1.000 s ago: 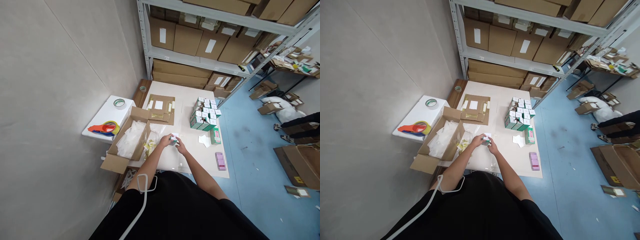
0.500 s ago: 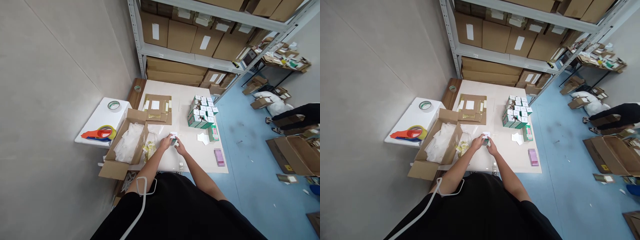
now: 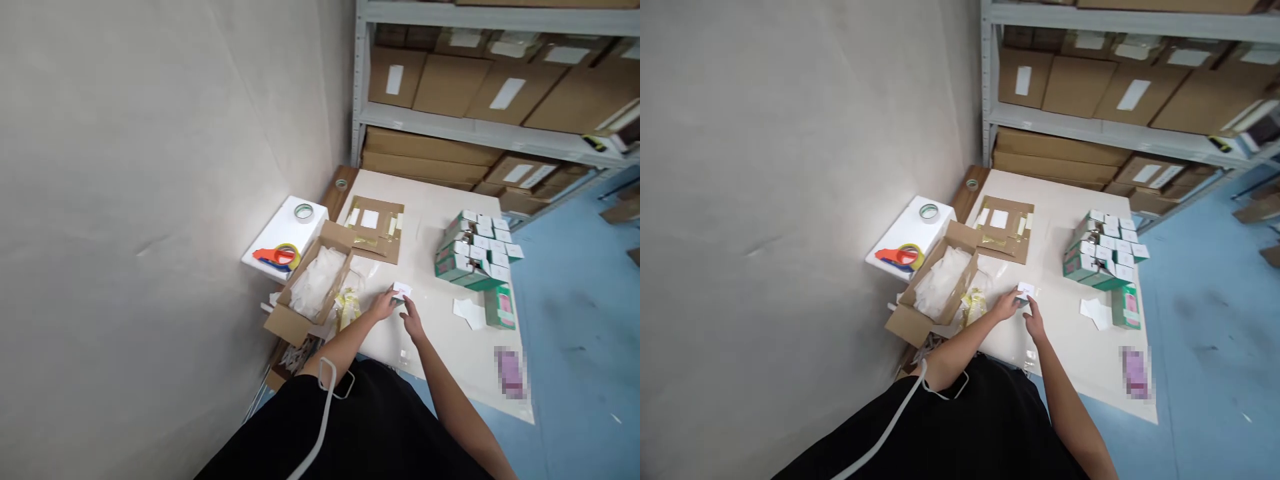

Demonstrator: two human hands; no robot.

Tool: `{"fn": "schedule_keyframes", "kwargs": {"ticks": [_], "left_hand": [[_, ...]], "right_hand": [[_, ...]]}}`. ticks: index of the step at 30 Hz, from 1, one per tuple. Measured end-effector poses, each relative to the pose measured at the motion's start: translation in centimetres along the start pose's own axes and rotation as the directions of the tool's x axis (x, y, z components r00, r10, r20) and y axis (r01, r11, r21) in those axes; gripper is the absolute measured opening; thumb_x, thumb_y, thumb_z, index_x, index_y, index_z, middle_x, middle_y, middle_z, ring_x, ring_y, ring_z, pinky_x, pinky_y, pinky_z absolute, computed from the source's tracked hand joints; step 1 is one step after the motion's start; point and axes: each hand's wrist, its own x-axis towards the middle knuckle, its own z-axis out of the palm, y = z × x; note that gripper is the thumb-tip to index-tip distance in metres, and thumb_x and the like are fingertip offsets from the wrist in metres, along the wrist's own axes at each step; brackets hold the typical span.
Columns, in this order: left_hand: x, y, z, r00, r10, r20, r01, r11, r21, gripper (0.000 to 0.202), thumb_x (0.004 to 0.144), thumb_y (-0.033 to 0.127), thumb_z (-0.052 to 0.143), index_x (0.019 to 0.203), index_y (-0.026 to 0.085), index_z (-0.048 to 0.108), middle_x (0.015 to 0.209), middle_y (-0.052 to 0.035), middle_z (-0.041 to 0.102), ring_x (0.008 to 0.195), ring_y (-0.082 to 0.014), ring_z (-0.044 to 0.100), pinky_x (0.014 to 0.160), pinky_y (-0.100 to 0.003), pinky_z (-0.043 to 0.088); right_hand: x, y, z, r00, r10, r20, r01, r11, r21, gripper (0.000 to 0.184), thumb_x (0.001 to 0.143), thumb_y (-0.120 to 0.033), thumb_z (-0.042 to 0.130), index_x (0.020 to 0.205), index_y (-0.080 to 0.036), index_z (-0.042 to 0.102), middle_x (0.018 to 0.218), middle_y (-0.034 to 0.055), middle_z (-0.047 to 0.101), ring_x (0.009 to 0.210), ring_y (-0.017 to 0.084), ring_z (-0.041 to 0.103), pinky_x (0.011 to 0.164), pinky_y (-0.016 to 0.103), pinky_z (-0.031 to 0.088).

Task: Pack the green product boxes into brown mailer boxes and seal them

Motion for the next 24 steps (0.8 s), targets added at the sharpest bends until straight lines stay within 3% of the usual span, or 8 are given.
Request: {"fn": "schedule_keyframes", "kwargs": {"ticks": [4, 7, 10, 13, 16, 19, 24], "left_hand": [[1.0, -0.1, -0.8, 0.999, -0.052, 0.001, 0.051, 0.997, 0.056, 0.063, 0.091, 0.011, 0.059, 0.152, 0.025, 0.053, 0.155, -0.0139, 0.057, 0.127, -0.0300, 0.067, 0.114, -0.045, 0.050], [2.0, 0.0, -2.5, 0.991, -0.120, 0.066, 0.111, 0.986, 0.128, 0.072, 0.086, 0.009, 0.066, 0.155, 0.026, 0.052, 0.154, -0.0169, 0.058, 0.128, -0.0355, 0.066, 0.112, -0.049, 0.052], [2.7, 0.5, -4.3, 0.988, -0.121, 0.097, 0.104, 0.982, 0.157, 0.085, 0.078, 0.009, 0.075, 0.156, 0.031, 0.050, 0.166, -0.0150, 0.043, 0.139, -0.0385, 0.057, 0.112, -0.051, 0.051], [2.5, 1.6, -6.4, 0.998, -0.065, 0.005, 0.063, 0.989, 0.137, 0.089, 0.082, 0.013, 0.072, 0.163, 0.030, 0.040, 0.175, -0.0133, 0.025, 0.149, -0.0379, 0.046, 0.116, -0.052, 0.048], [0.9, 2.6, -9.3, 0.984, -0.011, -0.176, 0.025, 0.997, 0.078, 0.083, 0.086, 0.008, 0.061, 0.164, 0.028, 0.038, 0.172, -0.0111, 0.032, 0.152, -0.0329, 0.042, 0.122, -0.050, 0.043], [-1.8, 3.1, -13.3, 0.910, 0.011, -0.415, -0.007, 1.000, 0.012, 0.085, 0.085, 0.003, 0.053, 0.164, 0.030, 0.039, 0.169, -0.0068, 0.040, 0.152, -0.0285, 0.042, 0.128, -0.048, 0.037], [-7.3, 2.8, -20.5, 0.706, -0.014, -0.708, -0.045, 0.997, -0.064, 0.068, 0.093, 0.007, 0.046, 0.158, 0.027, 0.047, 0.160, -0.0084, 0.050, 0.151, -0.0263, 0.044, 0.129, -0.049, 0.035]], "right_hand": [[1.9, -0.5, 0.5, 0.999, -0.029, -0.038, 0.028, 0.999, -0.025, 0.084, 0.072, -0.032, 0.052, 0.156, -0.024, 0.045, 0.163, 0.0117, 0.048, 0.150, 0.029, 0.048, 0.121, 0.053, 0.040], [3.4, -1.5, 0.2, 0.999, -0.032, 0.025, 0.035, 0.987, -0.159, 0.084, 0.071, -0.030, 0.051, 0.155, -0.028, 0.048, 0.157, 0.0103, 0.055, 0.140, 0.031, 0.058, 0.112, 0.054, 0.049], [4.8, -3.1, -0.3, 1.000, 0.008, 0.021, -0.001, 0.951, -0.310, 0.083, 0.068, -0.029, 0.052, 0.151, -0.025, 0.055, 0.155, 0.0137, 0.056, 0.137, 0.036, 0.060, 0.108, 0.055, 0.052], [5.5, -5.7, -0.1, 0.992, -0.097, -0.078, 0.059, 0.918, -0.392, 0.077, 0.074, -0.030, 0.051, 0.150, -0.020, 0.056, 0.159, 0.0156, 0.050, 0.147, 0.037, 0.049, 0.115, 0.056, 0.047], [5.7, -9.4, 1.4, 0.948, -0.296, -0.118, 0.223, 0.879, -0.421, 0.071, 0.082, -0.031, 0.046, 0.151, -0.017, 0.053, 0.157, 0.0162, 0.051, 0.152, 0.034, 0.042, 0.123, 0.055, 0.039], [5.9, -14.0, 4.2, 0.902, -0.425, -0.076, 0.359, 0.836, -0.416, 0.064, 0.086, -0.029, 0.046, 0.148, -0.016, 0.054, 0.150, 0.0169, 0.057, 0.145, 0.033, 0.048, 0.123, 0.055, 0.038], [5.5, -22.1, 11.6, 0.814, -0.572, 0.103, 0.571, 0.754, -0.324, 0.044, 0.094, -0.037, 0.055, 0.133, -0.018, 0.066, 0.131, 0.0164, 0.067, 0.128, 0.034, 0.059, 0.116, 0.056, 0.044]]}}
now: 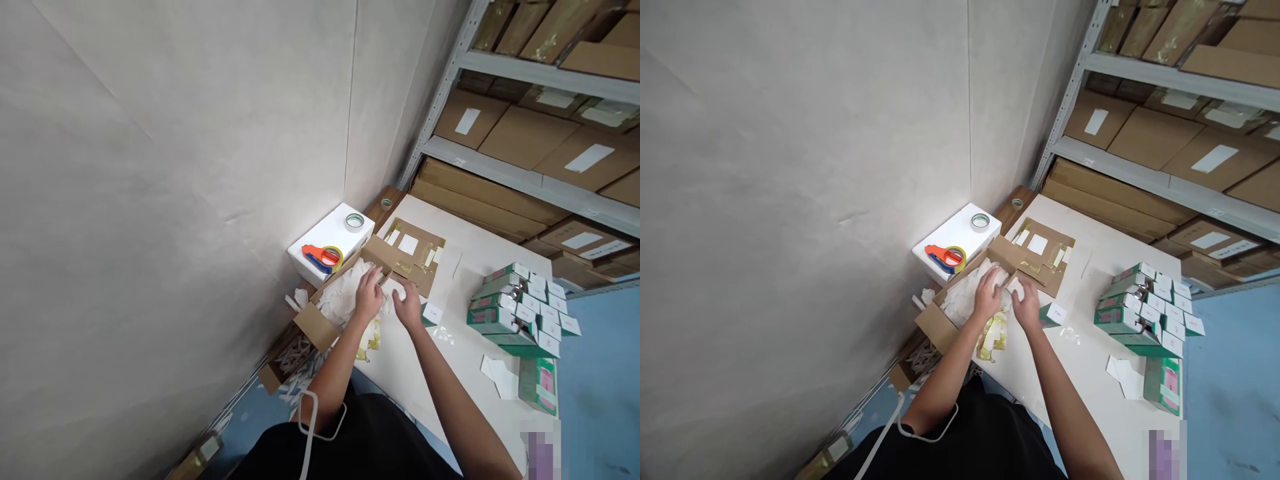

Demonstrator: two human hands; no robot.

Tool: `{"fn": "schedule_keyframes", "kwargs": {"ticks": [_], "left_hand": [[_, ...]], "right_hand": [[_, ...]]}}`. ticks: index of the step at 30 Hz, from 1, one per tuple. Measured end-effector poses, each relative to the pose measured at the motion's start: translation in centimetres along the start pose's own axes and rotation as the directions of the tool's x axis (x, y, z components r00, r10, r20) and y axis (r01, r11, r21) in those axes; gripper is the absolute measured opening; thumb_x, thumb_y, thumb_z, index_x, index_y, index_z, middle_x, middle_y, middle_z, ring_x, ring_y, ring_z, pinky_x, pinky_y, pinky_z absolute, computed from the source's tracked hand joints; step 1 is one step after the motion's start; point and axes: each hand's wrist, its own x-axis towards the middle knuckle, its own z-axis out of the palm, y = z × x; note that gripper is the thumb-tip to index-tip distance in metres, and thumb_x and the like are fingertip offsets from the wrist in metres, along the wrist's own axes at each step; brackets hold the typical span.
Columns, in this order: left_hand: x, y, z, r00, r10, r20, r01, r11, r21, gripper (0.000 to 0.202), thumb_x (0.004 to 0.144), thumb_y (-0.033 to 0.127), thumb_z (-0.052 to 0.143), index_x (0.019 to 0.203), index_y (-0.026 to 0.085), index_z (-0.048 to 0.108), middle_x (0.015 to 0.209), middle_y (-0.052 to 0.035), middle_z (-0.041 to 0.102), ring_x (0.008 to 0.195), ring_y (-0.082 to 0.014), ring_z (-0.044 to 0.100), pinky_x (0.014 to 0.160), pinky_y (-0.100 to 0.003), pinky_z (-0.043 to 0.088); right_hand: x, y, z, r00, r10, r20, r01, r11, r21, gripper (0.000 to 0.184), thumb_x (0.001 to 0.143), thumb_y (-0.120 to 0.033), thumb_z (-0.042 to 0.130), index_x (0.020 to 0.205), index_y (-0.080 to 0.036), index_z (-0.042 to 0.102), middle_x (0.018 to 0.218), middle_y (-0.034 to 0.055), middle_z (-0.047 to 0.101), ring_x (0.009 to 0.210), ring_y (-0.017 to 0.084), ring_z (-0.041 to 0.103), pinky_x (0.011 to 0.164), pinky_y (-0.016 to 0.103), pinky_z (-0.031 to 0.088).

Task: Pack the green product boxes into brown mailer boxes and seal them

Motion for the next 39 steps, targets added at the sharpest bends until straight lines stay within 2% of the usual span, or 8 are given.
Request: {"fn": "schedule_keyframes", "kwargs": {"ticks": [4, 8, 12, 16, 21, 30, 34, 39], "left_hand": [[-0.2, -0.8, -6.2, 0.970, -0.091, -0.225, 0.079, 0.995, -0.063, 0.047, 0.102, 0.020, 0.047, 0.148, 0.025, 0.056, 0.154, -0.0111, 0.056, 0.146, -0.0279, 0.049, 0.123, -0.048, 0.042], [-1.3, -2.4, -11.3, 0.893, -0.172, -0.415, 0.122, 0.982, -0.145, 0.044, 0.104, 0.028, 0.050, 0.147, 0.023, 0.056, 0.147, -0.0141, 0.063, 0.136, -0.0267, 0.059, 0.114, -0.045, 0.050], [-2.6, -3.8, -15.7, 0.808, -0.248, -0.534, 0.195, 0.968, -0.156, 0.043, 0.103, 0.032, 0.053, 0.144, 0.023, 0.059, 0.145, -0.0139, 0.064, 0.132, -0.0267, 0.062, 0.106, -0.041, 0.054], [-3.5, -4.1, -18.8, 0.738, -0.296, -0.607, 0.230, 0.955, -0.186, 0.044, 0.102, 0.037, 0.055, 0.145, 0.024, 0.058, 0.145, -0.0139, 0.063, 0.134, -0.0280, 0.061, 0.105, -0.042, 0.055], [-3.2, -3.0, -19.9, 0.724, -0.271, -0.635, 0.200, 0.963, -0.183, 0.045, 0.102, 0.041, 0.057, 0.144, 0.025, 0.058, 0.148, -0.0133, 0.061, 0.134, -0.0275, 0.060, 0.107, -0.042, 0.053], [1.0, 1.7, -14.3, 0.793, -0.145, -0.592, 0.029, 0.979, -0.202, 0.040, 0.099, 0.037, 0.061, 0.136, 0.022, 0.061, 0.139, -0.0132, 0.066, 0.126, -0.0237, 0.064, 0.101, -0.035, 0.054], [1.7, 3.5, -7.8, 0.876, -0.156, -0.457, 0.038, 0.966, -0.256, 0.039, 0.097, 0.038, 0.061, 0.132, 0.021, 0.062, 0.137, -0.0129, 0.066, 0.120, -0.0225, 0.066, 0.098, -0.033, 0.054], [0.2, 4.8, 2.2, 0.973, -0.205, -0.108, 0.169, 0.945, -0.279, 0.041, 0.092, 0.039, 0.065, 0.129, 0.021, 0.063, 0.125, -0.0128, 0.071, 0.109, -0.0216, 0.070, 0.092, -0.033, 0.056]], "right_hand": [[3.6, -7.2, 5.8, 0.968, -0.181, 0.172, 0.167, 0.981, 0.096, 0.040, 0.096, -0.043, 0.062, 0.127, -0.019, 0.069, 0.123, 0.0155, 0.069, 0.118, 0.032, 0.063, 0.109, 0.050, 0.050], [6.7, -12.9, 12.1, 0.864, -0.317, 0.390, 0.306, 0.947, 0.092, 0.046, 0.095, -0.041, 0.065, 0.134, -0.016, 0.065, 0.132, 0.0164, 0.069, 0.125, 0.030, 0.062, 0.109, 0.044, 0.049], [8.5, -16.6, 16.3, 0.791, -0.185, 0.583, 0.365, 0.907, -0.208, 0.042, 0.095, -0.040, 0.067, 0.128, -0.012, 0.068, 0.132, 0.0198, 0.070, 0.127, 0.033, 0.061, 0.112, 0.047, 0.042], [9.2, -18.1, 17.5, 0.766, -0.057, 0.641, 0.386, 0.838, -0.386, 0.035, 0.097, -0.032, 0.064, 0.124, -0.010, 0.068, 0.127, 0.0219, 0.071, 0.123, 0.035, 0.062, 0.113, 0.048, 0.035], [9.0, -17.4, 15.2, 0.842, -0.222, 0.492, 0.414, 0.850, -0.325, 0.024, 0.098, -0.026, 0.059, 0.117, -0.013, 0.066, 0.124, 0.0198, 0.070, 0.119, 0.033, 0.059, 0.111, 0.048, 0.035], [4.2, -10.8, 2.1, 0.900, -0.393, 0.191, 0.432, 0.863, -0.261, 0.024, 0.099, -0.034, 0.057, 0.115, -0.016, 0.060, 0.109, 0.0139, 0.066, 0.106, 0.030, 0.058, 0.099, 0.045, 0.042], [-0.9, -5.5, -4.2, 0.961, -0.251, 0.118, 0.275, 0.921, -0.276, 0.020, 0.097, -0.032, 0.056, 0.112, -0.018, 0.058, 0.104, 0.0117, 0.065, 0.101, 0.029, 0.058, 0.097, 0.044, 0.045], [-9.2, 2.7, -10.2, 1.000, -0.022, 0.016, 0.026, 0.948, -0.317, 0.020, 0.096, -0.028, 0.056, 0.114, -0.018, 0.058, 0.109, 0.0132, 0.067, 0.106, 0.029, 0.060, 0.096, 0.045, 0.047]]}}
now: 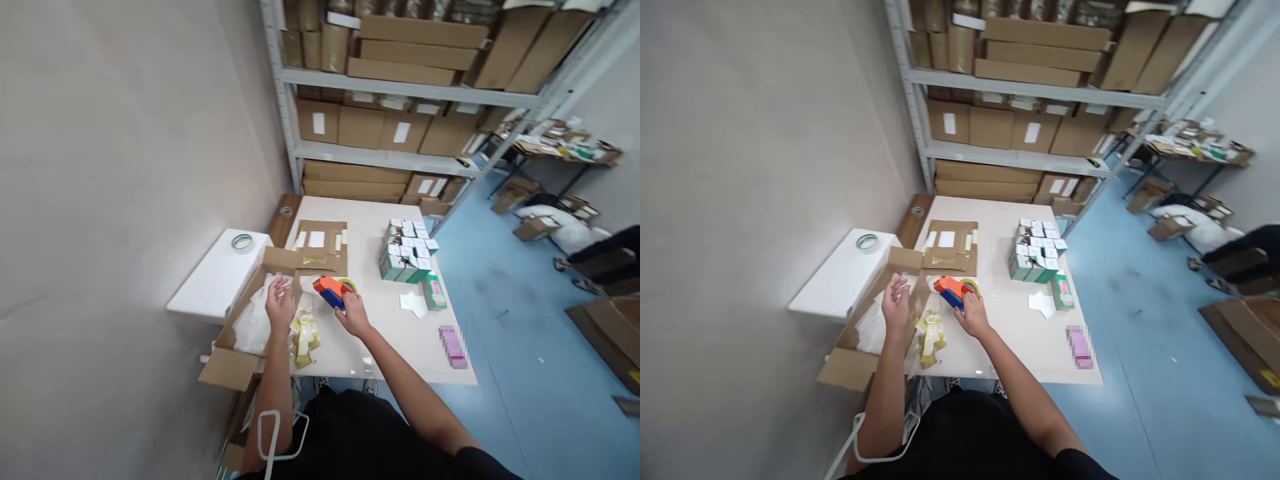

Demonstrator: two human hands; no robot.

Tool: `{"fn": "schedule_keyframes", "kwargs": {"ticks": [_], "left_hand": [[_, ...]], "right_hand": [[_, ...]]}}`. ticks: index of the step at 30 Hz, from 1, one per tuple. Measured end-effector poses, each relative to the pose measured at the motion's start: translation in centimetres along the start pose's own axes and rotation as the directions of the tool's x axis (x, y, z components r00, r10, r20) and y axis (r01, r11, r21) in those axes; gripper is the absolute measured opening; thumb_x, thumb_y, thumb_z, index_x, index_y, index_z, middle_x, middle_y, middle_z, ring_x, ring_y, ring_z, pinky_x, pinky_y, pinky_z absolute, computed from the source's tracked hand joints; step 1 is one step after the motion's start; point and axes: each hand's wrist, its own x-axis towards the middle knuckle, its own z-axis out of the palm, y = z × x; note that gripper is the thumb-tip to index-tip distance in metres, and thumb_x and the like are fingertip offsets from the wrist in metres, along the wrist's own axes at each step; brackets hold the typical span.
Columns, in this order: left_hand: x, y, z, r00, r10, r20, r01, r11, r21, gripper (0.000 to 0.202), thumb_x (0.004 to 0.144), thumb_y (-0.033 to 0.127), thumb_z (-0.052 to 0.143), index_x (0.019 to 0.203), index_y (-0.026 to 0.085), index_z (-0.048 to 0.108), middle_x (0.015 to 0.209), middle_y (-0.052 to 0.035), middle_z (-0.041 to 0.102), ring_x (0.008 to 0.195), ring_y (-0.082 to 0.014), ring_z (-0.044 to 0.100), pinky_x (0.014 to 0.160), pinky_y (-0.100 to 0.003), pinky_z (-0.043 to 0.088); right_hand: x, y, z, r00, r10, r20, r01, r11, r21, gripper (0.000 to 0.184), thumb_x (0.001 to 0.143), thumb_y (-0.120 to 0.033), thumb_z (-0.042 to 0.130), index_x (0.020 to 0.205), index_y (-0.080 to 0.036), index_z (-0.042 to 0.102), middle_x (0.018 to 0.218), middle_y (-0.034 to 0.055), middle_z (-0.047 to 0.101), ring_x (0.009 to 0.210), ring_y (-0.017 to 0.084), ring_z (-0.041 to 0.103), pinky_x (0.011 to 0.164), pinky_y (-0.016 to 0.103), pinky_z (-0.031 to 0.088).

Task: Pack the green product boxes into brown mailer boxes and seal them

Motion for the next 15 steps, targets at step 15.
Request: {"fn": "schedule_keyframes", "kwargs": {"ticks": [15], "left_hand": [[-8.0, -0.3, 12.1, 0.865, -0.091, 0.494, -0.054, 0.961, 0.271, 0.054, 0.088, 0.039, 0.062, 0.140, 0.022, 0.060, 0.117, -0.0109, 0.075, 0.098, -0.0211, 0.072, 0.083, -0.034, 0.056]], "right_hand": [[-22.9, 20.5, -1.7, 0.582, 0.763, 0.282, -0.731, 0.643, -0.228, 0.039, 0.091, -0.021, 0.055, 0.128, -0.023, 0.068, 0.136, 0.0157, 0.069, 0.134, 0.034, 0.058, 0.112, 0.047, 0.042]]}}
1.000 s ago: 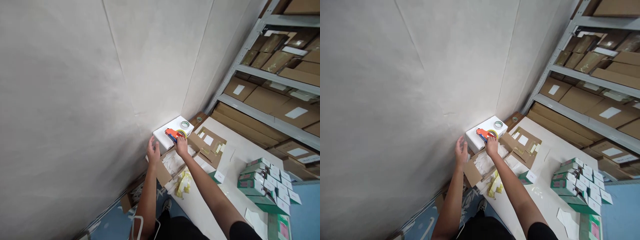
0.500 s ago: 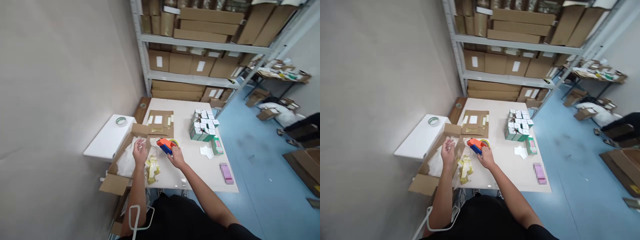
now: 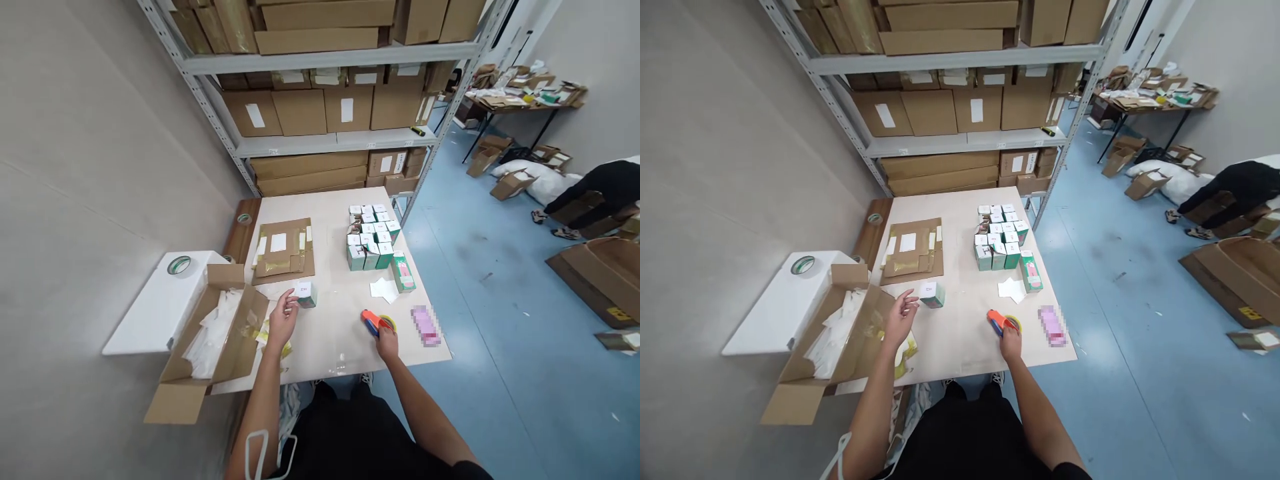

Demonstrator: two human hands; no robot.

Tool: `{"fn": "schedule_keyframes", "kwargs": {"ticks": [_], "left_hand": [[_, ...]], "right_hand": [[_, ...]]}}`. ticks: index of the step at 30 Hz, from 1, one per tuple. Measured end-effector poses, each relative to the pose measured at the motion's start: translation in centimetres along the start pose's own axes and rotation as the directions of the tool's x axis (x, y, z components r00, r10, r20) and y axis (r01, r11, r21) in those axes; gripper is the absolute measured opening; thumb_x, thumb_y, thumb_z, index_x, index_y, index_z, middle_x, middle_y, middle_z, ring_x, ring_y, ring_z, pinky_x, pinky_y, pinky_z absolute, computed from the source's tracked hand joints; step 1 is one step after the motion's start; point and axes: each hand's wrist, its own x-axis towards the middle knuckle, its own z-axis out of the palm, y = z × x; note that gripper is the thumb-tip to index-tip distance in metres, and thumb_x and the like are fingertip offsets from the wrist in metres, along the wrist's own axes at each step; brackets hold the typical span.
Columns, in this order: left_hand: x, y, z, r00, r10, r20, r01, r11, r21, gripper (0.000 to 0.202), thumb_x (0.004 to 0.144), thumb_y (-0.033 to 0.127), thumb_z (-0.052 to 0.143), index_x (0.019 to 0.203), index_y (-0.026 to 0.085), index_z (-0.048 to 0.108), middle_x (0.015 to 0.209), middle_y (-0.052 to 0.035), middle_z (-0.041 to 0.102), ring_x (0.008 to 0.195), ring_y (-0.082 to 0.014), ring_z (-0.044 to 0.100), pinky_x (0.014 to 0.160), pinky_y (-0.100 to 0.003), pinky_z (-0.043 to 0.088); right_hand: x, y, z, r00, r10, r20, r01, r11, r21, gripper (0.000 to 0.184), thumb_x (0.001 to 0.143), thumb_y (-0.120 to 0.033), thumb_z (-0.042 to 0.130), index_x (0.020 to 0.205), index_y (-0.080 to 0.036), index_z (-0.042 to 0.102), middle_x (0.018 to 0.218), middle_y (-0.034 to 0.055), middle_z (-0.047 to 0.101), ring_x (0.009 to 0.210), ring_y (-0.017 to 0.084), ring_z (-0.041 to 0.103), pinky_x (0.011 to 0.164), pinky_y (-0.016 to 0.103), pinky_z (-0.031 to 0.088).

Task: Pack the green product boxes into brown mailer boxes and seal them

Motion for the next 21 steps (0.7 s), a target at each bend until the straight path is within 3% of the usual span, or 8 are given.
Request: {"fn": "schedule_keyframes", "kwargs": {"ticks": [3, 7, 10, 12, 13, 17, 21], "left_hand": [[-0.4, 1.0, 1.1, 1.000, -0.005, -0.011, 0.005, 0.999, 0.045, 0.054, 0.089, 0.040, 0.063, 0.141, 0.023, 0.060, 0.122, -0.0120, 0.074, 0.097, -0.0206, 0.071, 0.082, -0.034, 0.056], [-0.8, 1.9, 2.3, 0.999, -0.028, -0.022, 0.030, 0.997, 0.068, 0.053, 0.090, 0.039, 0.062, 0.140, 0.023, 0.061, 0.126, -0.0127, 0.073, 0.097, -0.0203, 0.071, 0.081, -0.033, 0.056], [-0.8, 2.9, 3.1, 0.999, -0.032, -0.013, 0.033, 0.997, 0.065, 0.052, 0.089, 0.038, 0.063, 0.139, 0.023, 0.062, 0.127, -0.0132, 0.072, 0.098, -0.0204, 0.071, 0.081, -0.033, 0.057], [-0.8, 3.7, 3.3, 1.000, -0.024, 0.003, 0.024, 0.998, 0.057, 0.052, 0.090, 0.038, 0.064, 0.140, 0.023, 0.061, 0.131, -0.0136, 0.071, 0.100, -0.0206, 0.071, 0.083, -0.034, 0.057], [-0.7, 4.0, 3.2, 1.000, -0.020, 0.004, 0.020, 0.999, 0.049, 0.053, 0.090, 0.038, 0.064, 0.140, 0.024, 0.061, 0.134, -0.0138, 0.070, 0.102, -0.0208, 0.071, 0.084, -0.035, 0.057], [-0.2, 4.6, 1.6, 0.999, -0.017, -0.043, 0.017, 1.000, 0.007, 0.052, 0.091, 0.042, 0.067, 0.140, 0.025, 0.062, 0.146, -0.0147, 0.063, 0.115, -0.0240, 0.069, 0.088, -0.036, 0.058], [2.2, 3.5, -2.2, 0.993, -0.019, -0.116, 0.018, 1.000, -0.006, 0.050, 0.092, 0.045, 0.067, 0.137, 0.025, 0.065, 0.138, -0.0132, 0.067, 0.124, -0.0262, 0.066, 0.095, -0.038, 0.057]], "right_hand": [[-0.1, 2.1, -0.4, 0.989, 0.147, 0.019, -0.147, 0.989, 0.000, 0.044, 0.093, -0.032, 0.058, 0.136, -0.021, 0.064, 0.145, 0.0182, 0.063, 0.139, 0.037, 0.054, 0.108, 0.049, 0.045], [1.0, 1.0, -2.4, 0.989, 0.127, -0.082, -0.114, 0.982, 0.152, 0.054, 0.098, -0.042, 0.053, 0.146, -0.017, 0.057, 0.143, 0.0210, 0.062, 0.138, 0.037, 0.055, 0.111, 0.046, 0.045], [2.9, -2.3, -4.7, 0.999, 0.018, -0.032, -0.007, 0.945, 0.326, 0.051, 0.096, -0.033, 0.053, 0.144, -0.017, 0.059, 0.139, 0.0183, 0.065, 0.130, 0.032, 0.063, 0.107, 0.040, 0.049], [4.3, -5.0, -6.3, 0.988, -0.104, 0.116, 0.041, 0.892, 0.450, 0.049, 0.094, -0.033, 0.057, 0.141, -0.019, 0.062, 0.123, 0.0129, 0.074, 0.112, 0.027, 0.071, 0.098, 0.038, 0.054], [4.9, -6.3, -7.0, 0.977, -0.170, 0.130, 0.080, 0.855, 0.513, 0.048, 0.094, -0.034, 0.059, 0.140, -0.020, 0.062, 0.121, 0.0113, 0.075, 0.106, 0.026, 0.073, 0.095, 0.038, 0.056], [7.0, -11.9, -9.5, 0.939, -0.343, -0.037, 0.279, 0.691, 0.667, 0.053, 0.095, -0.039, 0.059, 0.146, -0.024, 0.058, 0.132, 0.0106, 0.072, 0.113, 0.024, 0.070, 0.095, 0.039, 0.057], [8.9, -17.9, -11.0, 0.902, -0.419, -0.101, 0.363, 0.612, 0.703, 0.058, 0.096, -0.040, 0.057, 0.153, -0.027, 0.052, 0.149, 0.0120, 0.061, 0.123, 0.026, 0.066, 0.097, 0.042, 0.058]]}}
